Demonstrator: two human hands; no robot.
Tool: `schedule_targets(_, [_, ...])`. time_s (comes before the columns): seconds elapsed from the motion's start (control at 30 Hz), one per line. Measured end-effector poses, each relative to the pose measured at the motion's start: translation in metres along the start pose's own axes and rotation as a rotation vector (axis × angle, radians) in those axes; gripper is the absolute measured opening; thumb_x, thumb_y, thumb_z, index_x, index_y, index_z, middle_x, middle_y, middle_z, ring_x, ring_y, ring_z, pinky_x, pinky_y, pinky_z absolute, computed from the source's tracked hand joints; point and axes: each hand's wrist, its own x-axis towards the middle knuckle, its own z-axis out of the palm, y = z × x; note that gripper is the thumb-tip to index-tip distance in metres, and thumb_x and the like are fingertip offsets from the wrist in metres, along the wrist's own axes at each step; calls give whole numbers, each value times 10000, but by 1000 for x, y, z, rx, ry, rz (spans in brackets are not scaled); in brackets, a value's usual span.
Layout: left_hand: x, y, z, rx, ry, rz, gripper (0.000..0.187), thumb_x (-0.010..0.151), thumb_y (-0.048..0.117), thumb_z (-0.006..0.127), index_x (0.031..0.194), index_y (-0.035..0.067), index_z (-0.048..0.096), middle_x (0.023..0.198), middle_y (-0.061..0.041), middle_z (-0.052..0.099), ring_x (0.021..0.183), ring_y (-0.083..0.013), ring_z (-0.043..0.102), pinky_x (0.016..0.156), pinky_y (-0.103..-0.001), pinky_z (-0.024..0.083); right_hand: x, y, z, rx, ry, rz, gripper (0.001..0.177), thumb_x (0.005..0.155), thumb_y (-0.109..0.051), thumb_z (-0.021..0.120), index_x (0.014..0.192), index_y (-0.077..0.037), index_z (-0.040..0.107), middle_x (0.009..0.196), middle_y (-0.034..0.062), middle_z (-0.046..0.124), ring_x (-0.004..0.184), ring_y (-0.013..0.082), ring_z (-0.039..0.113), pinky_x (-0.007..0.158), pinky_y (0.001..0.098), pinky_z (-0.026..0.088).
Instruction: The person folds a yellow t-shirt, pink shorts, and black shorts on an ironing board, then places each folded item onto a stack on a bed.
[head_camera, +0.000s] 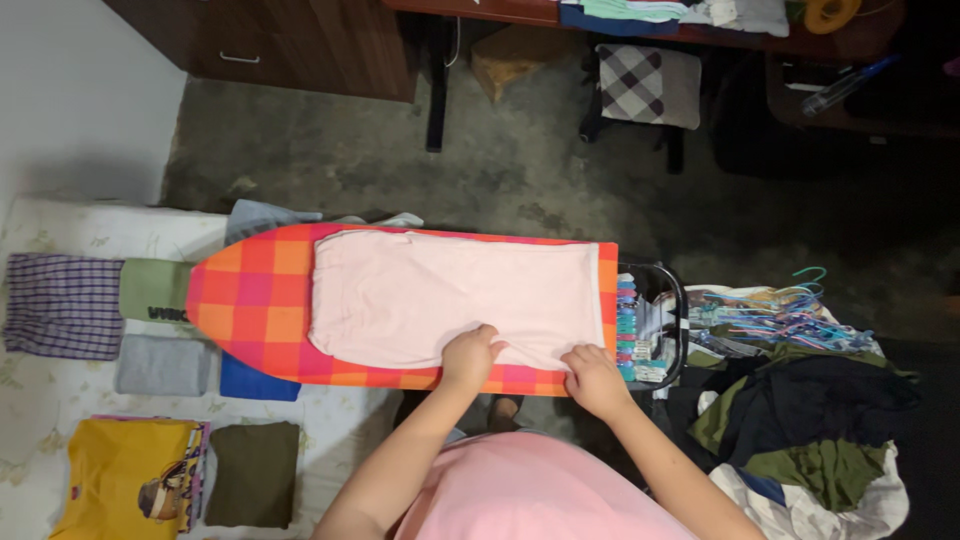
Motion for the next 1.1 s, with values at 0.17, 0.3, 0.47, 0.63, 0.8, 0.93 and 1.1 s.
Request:
schedule_targets(0.17, [7,2,2,191,169,131,235,858,362,735,860,133,682,806,-39,694,809,-288,645,758,-457,479,-23,26,4,69,115,256,225,776,-157,772,984,-91,718,1035,110,620,1034,328,583,923,429,471])
schedule_targets(0.3, [5,1,4,236,211,153,211,873,353,719,870,145,684,823,-12,695,833,-251,626,780,-429,452,-22,25,1,350,46,552,346,802,-205,764,1110,-92,657,1228,99,563,935,300,636,884,408,539])
schedule_targets(0.47, [0,4,-2,158,172,186,180,875,297,724,895,124,681,872,-28,694,890,-267,621,827,-441,459,-29,27,-10,-127,49,-11,388,717,-132,759,1094,-97,677,1241,145,584,1109,349,552,925,464,457])
schedule_targets(0.63, [-24,8,-19,-51,17,375,199,800,136,722,987,74,698,969,-104,696,986,-324,610,910,-464,465,-32,42,1,-253,6,-77,315,758,-101,709,1071,-115,670,1223,100,605,1111,312,556,937,448,439])
schedule_targets(0.8, [-38,11,-29,-115,-93,377,191,756,25,677,938,74,706,960,-101,684,1004,-323,604,941,-445,471,-31,46,9,-356,43,-285,379,705,-63,698,1080,-114,673,1214,100,612,1144,307,559,946,462,423])
schedule_targets(0.93, [-44,14,-30,-208,-71,308,163,732,-36,645,861,58,680,984,-105,673,1037,-341,588,912,-411,488,-29,51,5,-288,58,-254,348,722,-90,686,1068,-123,669,1174,79,621,1124,312,557,950,469,418])
schedule_targets(1.1, [-52,9,-30,-187,-133,322,197,683,-72,607,830,52,646,986,-99,679,1046,-343,584,912,-413,495,-32,64,0,-243,37,-288,305,750,-97,696,1053,-108,659,1143,76,640,1084,304,563,919,463,423])
